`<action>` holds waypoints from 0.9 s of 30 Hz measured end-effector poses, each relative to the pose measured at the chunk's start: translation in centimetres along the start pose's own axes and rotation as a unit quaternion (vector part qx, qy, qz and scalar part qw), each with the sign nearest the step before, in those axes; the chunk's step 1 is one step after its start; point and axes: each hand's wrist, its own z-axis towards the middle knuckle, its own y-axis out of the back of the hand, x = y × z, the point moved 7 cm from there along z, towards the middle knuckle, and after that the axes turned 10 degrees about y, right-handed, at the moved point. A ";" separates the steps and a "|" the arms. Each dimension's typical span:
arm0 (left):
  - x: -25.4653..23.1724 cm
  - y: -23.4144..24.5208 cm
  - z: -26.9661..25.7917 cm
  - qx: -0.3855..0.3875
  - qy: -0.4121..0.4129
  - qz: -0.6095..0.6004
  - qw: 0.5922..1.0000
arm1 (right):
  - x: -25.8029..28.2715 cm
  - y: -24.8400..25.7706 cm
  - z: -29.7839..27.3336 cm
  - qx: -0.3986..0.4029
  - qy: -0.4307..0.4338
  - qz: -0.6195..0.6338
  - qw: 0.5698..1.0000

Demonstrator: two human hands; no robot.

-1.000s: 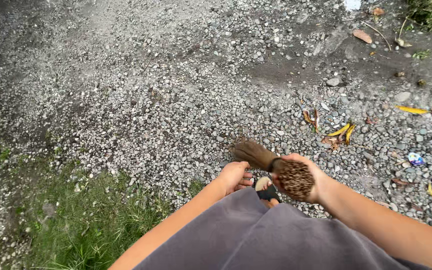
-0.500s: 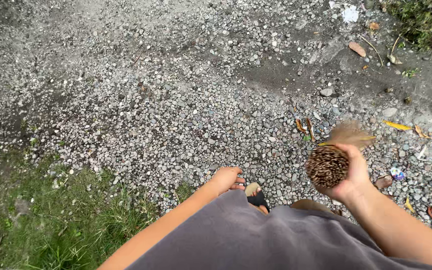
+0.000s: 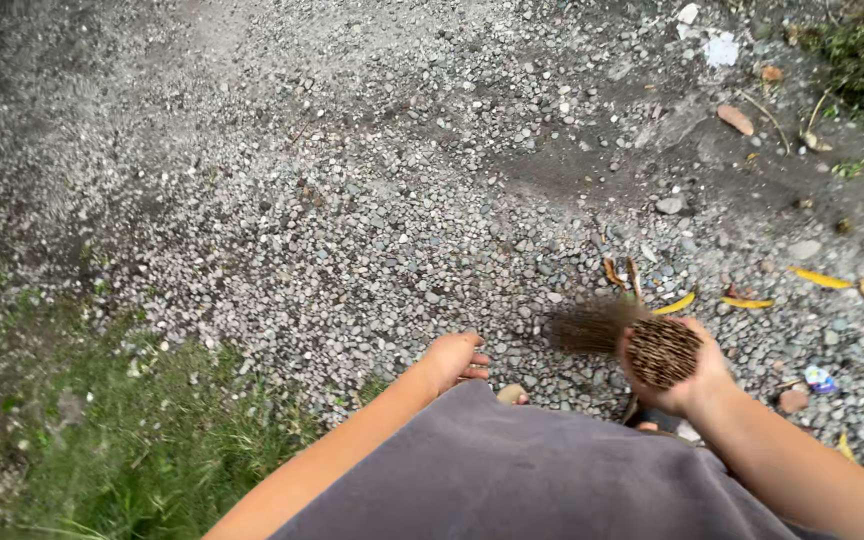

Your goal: The person sweeps the ground outdoors by hand using a small bundle of sticks, clearing leaves and debris from both a grassy area and a gravel path.

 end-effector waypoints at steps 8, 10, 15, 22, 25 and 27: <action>-1.1 -10.3 4.3 0.042 -0.020 0.004 0.999 | 7.8 2.4 -6.8 -0.018 0.151 -0.152 0.977; -1.3 -13.7 4.4 0.063 -0.011 0.027 0.998 | 8.8 2.1 -8.2 -0.020 0.128 -0.181 0.975; -3.9 -20.5 3.3 0.089 -0.057 0.094 0.990 | 4.8 -1.9 -6.6 0.139 -0.062 -0.105 0.983; -2.3 -21.1 6.0 0.084 -0.069 0.097 0.989 | 14.1 6.1 -2.2 0.013 0.007 -0.043 0.999; -1.1 -20.5 7.0 0.051 -0.043 0.082 0.994 | 20.8 10.5 -3.1 -0.029 0.140 0.002 0.990; -1.3 -21.8 7.4 0.073 -0.055 0.030 0.995 | 22.3 10.9 -3.4 -0.051 0.169 -0.048 0.983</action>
